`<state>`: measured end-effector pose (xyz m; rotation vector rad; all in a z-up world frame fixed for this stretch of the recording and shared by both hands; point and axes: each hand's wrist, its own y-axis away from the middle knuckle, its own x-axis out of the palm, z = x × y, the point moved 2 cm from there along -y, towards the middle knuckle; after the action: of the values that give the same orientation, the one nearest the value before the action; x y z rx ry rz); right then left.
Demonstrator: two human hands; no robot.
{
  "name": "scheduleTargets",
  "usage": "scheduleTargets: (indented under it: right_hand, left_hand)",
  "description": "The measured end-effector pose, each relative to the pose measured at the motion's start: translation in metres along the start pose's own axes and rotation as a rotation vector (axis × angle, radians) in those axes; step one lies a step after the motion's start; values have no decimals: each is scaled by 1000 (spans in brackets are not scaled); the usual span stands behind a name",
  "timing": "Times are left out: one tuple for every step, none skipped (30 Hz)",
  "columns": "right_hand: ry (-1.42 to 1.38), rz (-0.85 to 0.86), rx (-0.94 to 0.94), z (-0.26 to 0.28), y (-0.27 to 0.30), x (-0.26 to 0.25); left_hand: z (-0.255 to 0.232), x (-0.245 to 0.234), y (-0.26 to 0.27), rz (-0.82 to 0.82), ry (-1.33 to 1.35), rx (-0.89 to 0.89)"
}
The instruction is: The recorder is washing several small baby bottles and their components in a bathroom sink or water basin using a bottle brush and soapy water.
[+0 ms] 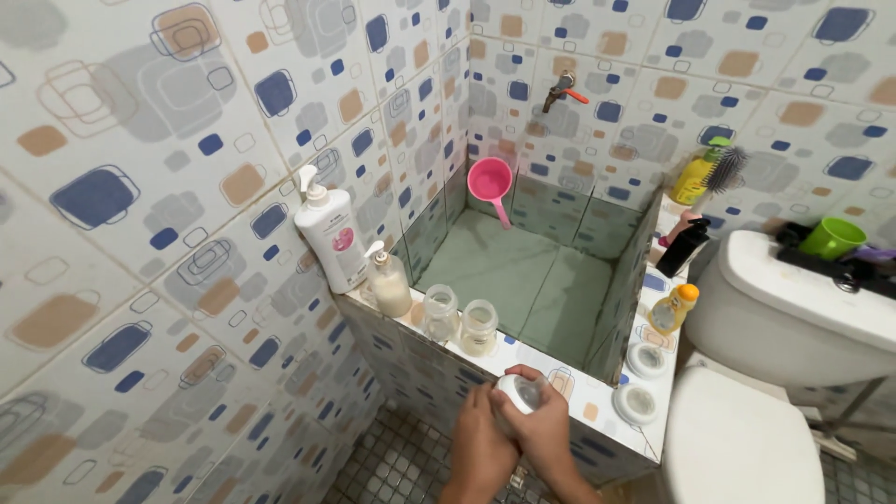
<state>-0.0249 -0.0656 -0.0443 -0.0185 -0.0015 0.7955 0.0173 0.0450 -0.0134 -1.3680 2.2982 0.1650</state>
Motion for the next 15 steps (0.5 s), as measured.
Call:
scheduleTargets:
  right_hand:
    - [0, -2, -5, 5, 2, 0]
    - [10, -4, 1, 10, 5, -2]
    - [20, -7, 7, 15, 9, -3]
    - [22, -10, 7, 12, 10, -5]
    - [-7, 16, -9, 10, 11, -8]
    - [-35, 44, -26, 8, 11, -10]
    - [-34, 42, -27, 19, 13, -17]
    - [-26, 288, -229, 34, 14, -17]
    - [-17, 536, -429, 49, 17, -17]
    - [-14, 534, -424, 58, 17, -20]
    - [-18, 650, -420, 67, 18, -21]
    - [-21, 763, -419, 75, 17, -22]
    - [-18, 758, -418, 65, 16, -30]
    - [-88, 702, -394, 56, 10, -37]
    - [-158, 647, -370, 48, 3, -44]
  left_hand:
    - [-2, -3, 0, -1, 1, 5]
    - [-5, -5, 2, 12, 7, 24]
    - [-8, -7, 4, 25, 14, 43]
    - [-14, -13, 4, 27, 15, 45]
    - [-21, -17, 4, 64, 31, 33]
    - [-28, -22, 3, 99, 47, 22]
    - [-8, -21, 3, 100, 49, 24]
    - [11, -19, 1, 301, 252, 107]
    - [29, -17, 1, 503, 455, 190]
    - [28, -24, 2, 507, 458, 187]
    - [28, -28, 4, 667, 546, 93]
    - [28, -33, 4, 829, 630, 2]
    - [43, -33, 9, 836, 631, 4]
    - [59, -33, 11, 955, 679, -60]
    - [74, -33, 13, 1074, 724, -125]
